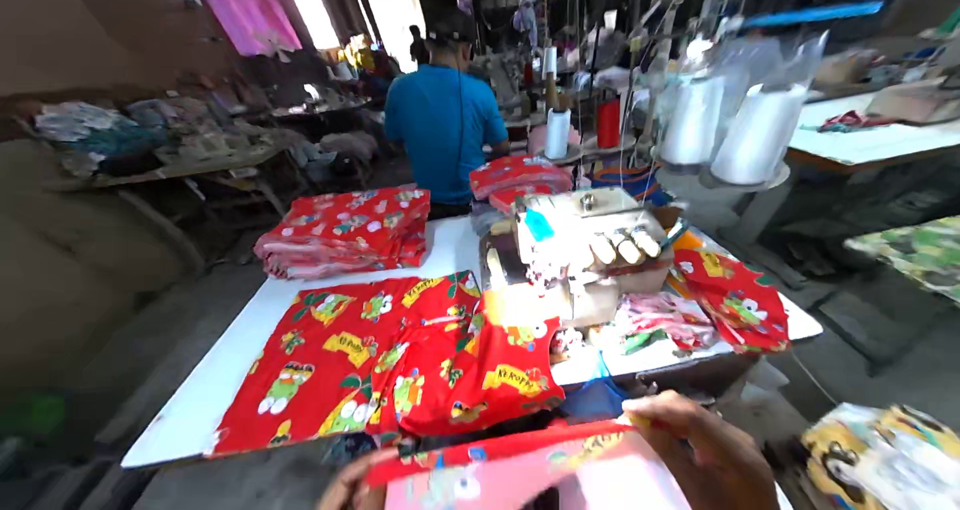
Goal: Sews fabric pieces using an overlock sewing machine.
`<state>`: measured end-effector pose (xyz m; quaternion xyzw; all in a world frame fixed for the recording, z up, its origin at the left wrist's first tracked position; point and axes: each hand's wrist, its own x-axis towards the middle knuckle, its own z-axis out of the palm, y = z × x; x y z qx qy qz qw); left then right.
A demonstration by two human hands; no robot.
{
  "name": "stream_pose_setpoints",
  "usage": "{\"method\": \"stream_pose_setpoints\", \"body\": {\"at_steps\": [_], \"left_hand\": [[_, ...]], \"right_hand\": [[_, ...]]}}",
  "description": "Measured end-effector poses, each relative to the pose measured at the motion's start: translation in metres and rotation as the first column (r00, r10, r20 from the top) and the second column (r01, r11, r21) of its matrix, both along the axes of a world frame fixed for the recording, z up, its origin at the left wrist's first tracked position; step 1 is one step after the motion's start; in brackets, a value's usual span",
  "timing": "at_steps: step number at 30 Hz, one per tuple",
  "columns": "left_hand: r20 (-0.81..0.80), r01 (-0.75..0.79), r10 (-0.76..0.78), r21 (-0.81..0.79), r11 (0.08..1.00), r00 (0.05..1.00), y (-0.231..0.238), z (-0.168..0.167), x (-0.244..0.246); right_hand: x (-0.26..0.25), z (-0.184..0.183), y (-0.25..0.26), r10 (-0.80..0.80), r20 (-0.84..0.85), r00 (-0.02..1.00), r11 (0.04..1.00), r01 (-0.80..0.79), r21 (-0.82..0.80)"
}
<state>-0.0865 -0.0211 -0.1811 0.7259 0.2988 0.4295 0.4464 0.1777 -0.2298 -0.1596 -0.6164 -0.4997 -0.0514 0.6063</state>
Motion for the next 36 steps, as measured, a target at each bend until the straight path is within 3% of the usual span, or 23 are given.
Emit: {"method": "stream_pose_setpoints", "body": {"at_steps": [5,8,11,13,16,19,21,23,28,32,36], "left_hand": [[-0.163,0.055,0.023,0.461,0.886,0.986,0.054,0.044,-0.005],[-0.244,0.049,0.121,0.592,0.805,0.962,0.097,0.063,0.022],[-0.365,0.102,0.205,0.668,0.737,0.908,0.139,0.079,0.072],[-0.429,0.150,0.197,0.650,0.745,0.882,0.162,0.083,0.112],[-0.517,0.302,0.031,0.545,0.782,0.855,0.159,0.092,0.167],[-0.555,0.522,-0.219,0.476,0.708,0.803,0.126,0.085,0.207],[-0.556,0.595,-0.299,0.485,0.641,0.775,0.108,0.077,0.218],[-0.533,0.606,-0.333,0.496,0.621,0.778,0.098,0.076,0.219],[-0.486,0.521,-0.298,0.427,0.739,0.822,0.079,0.074,0.207],[-0.424,0.486,-0.311,0.408,0.773,0.851,0.075,0.064,0.203],[-0.382,0.415,-0.240,0.488,0.768,0.892,0.075,0.057,0.207]], "right_hand": [[0.009,-0.003,0.015,0.065,-0.116,0.991,0.997,-0.060,0.048],[0.027,0.006,0.039,0.045,-0.127,0.991,0.999,-0.041,0.033],[0.046,0.018,0.076,-0.072,-0.170,0.983,0.996,0.060,-0.072],[0.058,0.024,0.103,-0.158,-0.156,0.975,0.973,0.127,-0.191],[0.068,0.022,0.133,-0.091,-0.157,0.983,0.981,0.061,-0.185],[0.065,0.018,0.143,-0.048,-0.221,0.974,0.983,0.007,-0.182],[0.062,0.016,0.141,-0.054,-0.273,0.960,0.984,0.004,-0.180],[0.056,0.011,0.135,-0.058,-0.344,0.937,0.986,0.000,-0.167],[0.034,-0.029,0.110,0.113,-0.567,0.816,0.989,-0.150,-0.019],[0.024,-0.042,0.101,0.108,-0.612,0.783,0.994,-0.090,0.061],[0.030,-0.046,0.102,0.075,-0.618,0.783,0.996,-0.026,0.088]]}}
